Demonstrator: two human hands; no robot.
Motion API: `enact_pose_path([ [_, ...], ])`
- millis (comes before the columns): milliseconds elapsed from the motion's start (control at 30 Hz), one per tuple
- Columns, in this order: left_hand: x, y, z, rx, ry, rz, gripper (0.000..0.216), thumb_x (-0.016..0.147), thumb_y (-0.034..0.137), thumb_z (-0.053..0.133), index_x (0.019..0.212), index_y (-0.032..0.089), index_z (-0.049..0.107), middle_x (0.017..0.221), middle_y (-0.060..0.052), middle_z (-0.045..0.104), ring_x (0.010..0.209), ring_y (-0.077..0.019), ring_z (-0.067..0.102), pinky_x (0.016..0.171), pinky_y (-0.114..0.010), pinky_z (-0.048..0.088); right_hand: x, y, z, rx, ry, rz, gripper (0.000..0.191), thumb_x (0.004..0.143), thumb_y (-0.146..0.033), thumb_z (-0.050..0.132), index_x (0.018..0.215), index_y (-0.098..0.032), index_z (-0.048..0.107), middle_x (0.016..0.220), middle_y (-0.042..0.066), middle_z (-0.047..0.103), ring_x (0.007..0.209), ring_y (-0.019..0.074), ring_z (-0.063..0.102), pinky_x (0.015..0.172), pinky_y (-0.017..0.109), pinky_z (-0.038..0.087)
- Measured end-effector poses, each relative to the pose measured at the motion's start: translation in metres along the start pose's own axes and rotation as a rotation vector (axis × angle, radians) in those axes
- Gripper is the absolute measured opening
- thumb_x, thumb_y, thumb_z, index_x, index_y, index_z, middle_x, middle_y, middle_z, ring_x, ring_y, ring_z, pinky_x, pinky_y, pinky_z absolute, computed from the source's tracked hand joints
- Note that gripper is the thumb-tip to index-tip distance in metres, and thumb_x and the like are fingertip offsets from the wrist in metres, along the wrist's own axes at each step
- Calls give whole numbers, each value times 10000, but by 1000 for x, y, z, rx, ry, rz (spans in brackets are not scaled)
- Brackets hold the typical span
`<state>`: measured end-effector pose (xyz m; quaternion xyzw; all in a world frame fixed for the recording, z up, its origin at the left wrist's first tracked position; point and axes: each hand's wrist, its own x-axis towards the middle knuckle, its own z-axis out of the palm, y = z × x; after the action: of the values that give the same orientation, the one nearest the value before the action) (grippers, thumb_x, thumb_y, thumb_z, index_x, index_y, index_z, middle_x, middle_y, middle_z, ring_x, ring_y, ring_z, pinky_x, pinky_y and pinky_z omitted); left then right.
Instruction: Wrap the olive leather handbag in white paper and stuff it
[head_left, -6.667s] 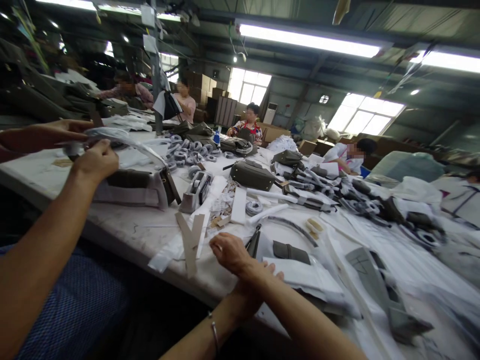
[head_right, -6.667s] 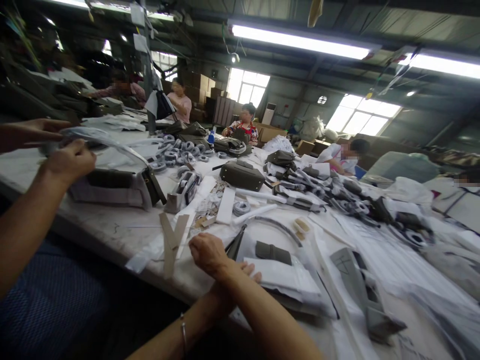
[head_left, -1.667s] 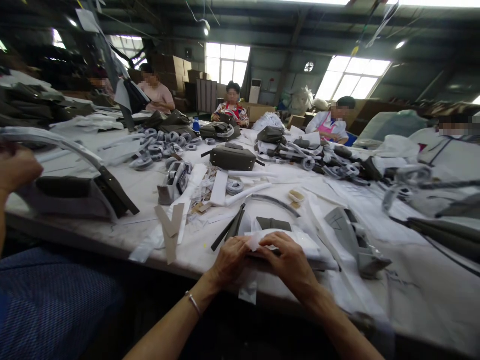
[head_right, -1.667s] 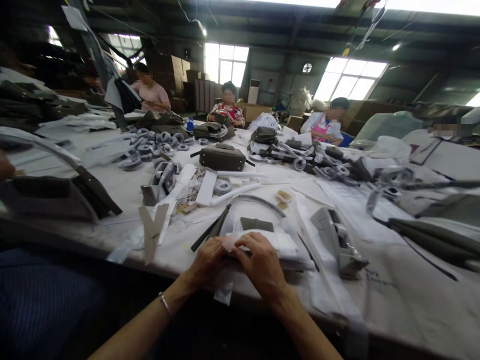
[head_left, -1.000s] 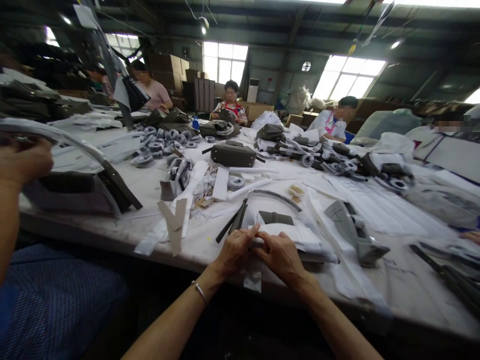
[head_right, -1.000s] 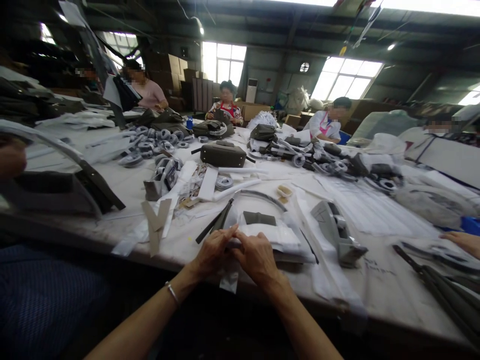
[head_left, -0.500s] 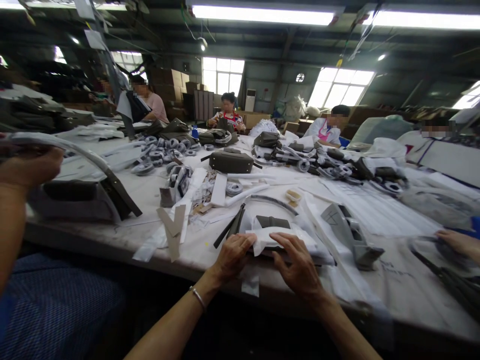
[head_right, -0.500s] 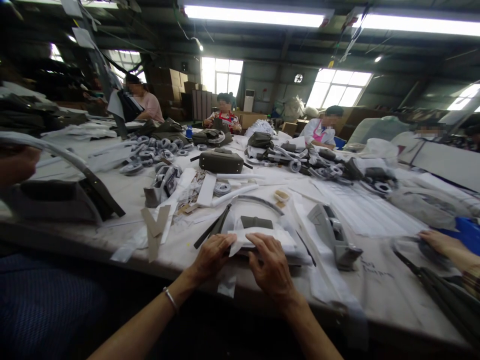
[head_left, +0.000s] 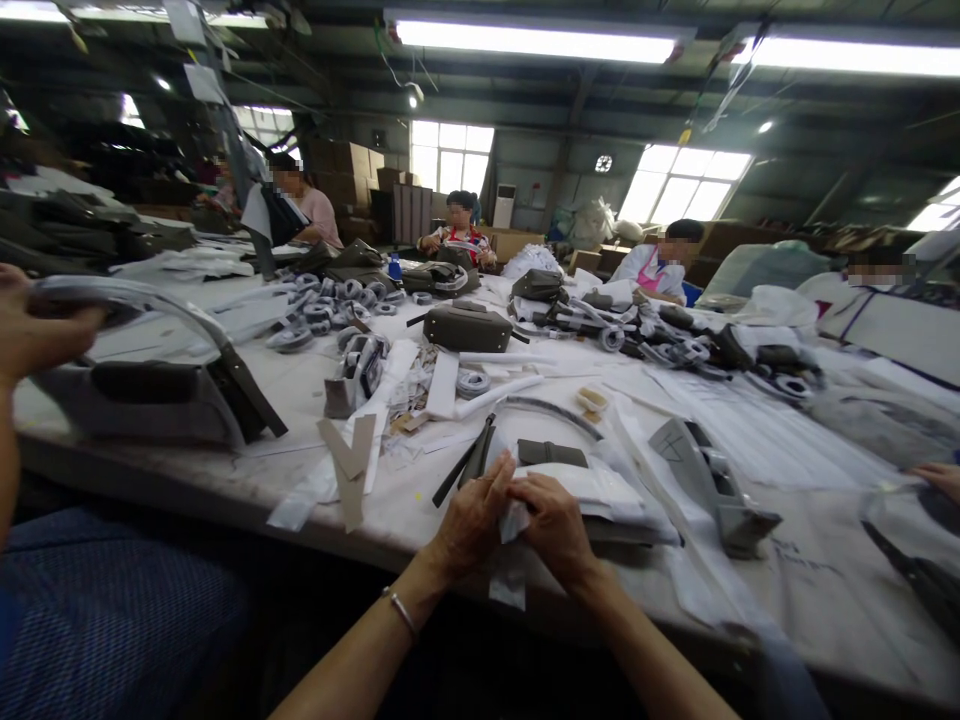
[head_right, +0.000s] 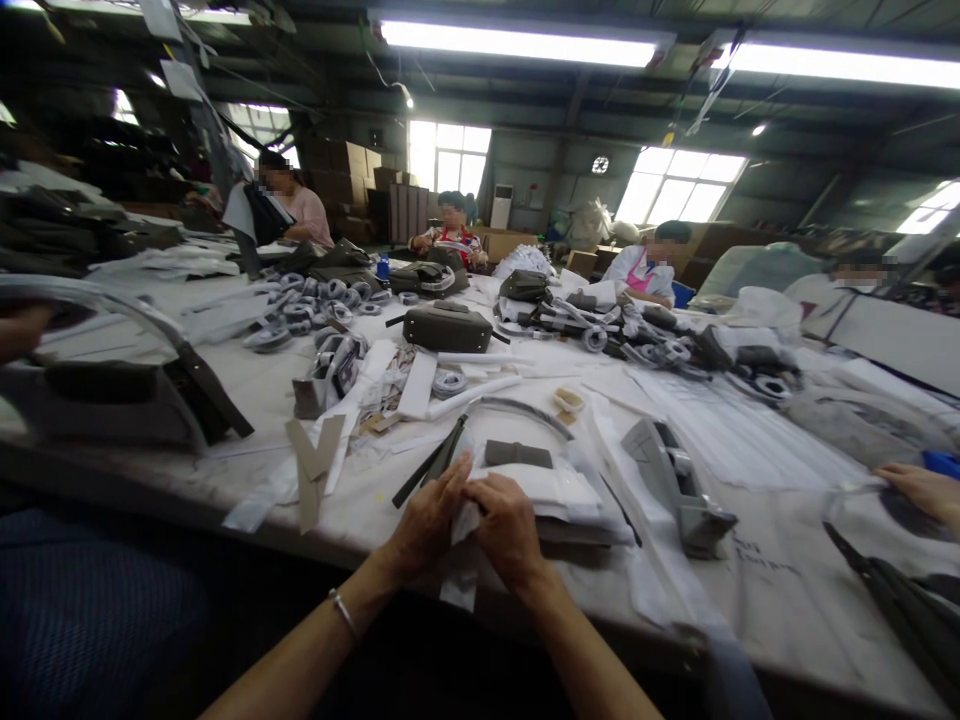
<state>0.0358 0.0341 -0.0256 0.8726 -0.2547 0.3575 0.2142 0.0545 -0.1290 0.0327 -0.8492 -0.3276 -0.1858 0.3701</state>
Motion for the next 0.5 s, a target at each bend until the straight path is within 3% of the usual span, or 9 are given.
enact_pose_path([
  [167,0,3,-2,4,7,36,505,925,51,352,1420,130,301,1262,-157,613,1153,-219,598,889,-349,531,-19,2,3,-62,114,-251,415,807,-18,497,1080,-248,709,1026,51,731,1004,217,654,933,413,520],
  [300,2,5,-3,-12,5,-1,342,947,110,384,1284,158,411,1100,-113,668,1009,-211,654,834,-336,541,-22,7,-4,-31,200,-275,359,842,-66,531,1110,-247,688,1044,58,709,991,206,664,886,374,567],
  [400,4,6,-4,-35,1,-6,290,953,115,387,1235,164,430,1084,-101,669,980,-213,656,840,-341,534,-23,9,-8,-29,193,-276,344,851,-67,529,1116,-228,676,1117,80,686,1047,211,653,896,365,571],
  [500,6,8,-8,-53,-10,-2,266,958,97,380,1201,178,448,1107,-85,665,991,-209,648,855,-344,524,-27,12,-10,-52,128,-368,353,851,-51,503,1126,-210,658,1143,84,687,1110,229,629,981,443,529],
])
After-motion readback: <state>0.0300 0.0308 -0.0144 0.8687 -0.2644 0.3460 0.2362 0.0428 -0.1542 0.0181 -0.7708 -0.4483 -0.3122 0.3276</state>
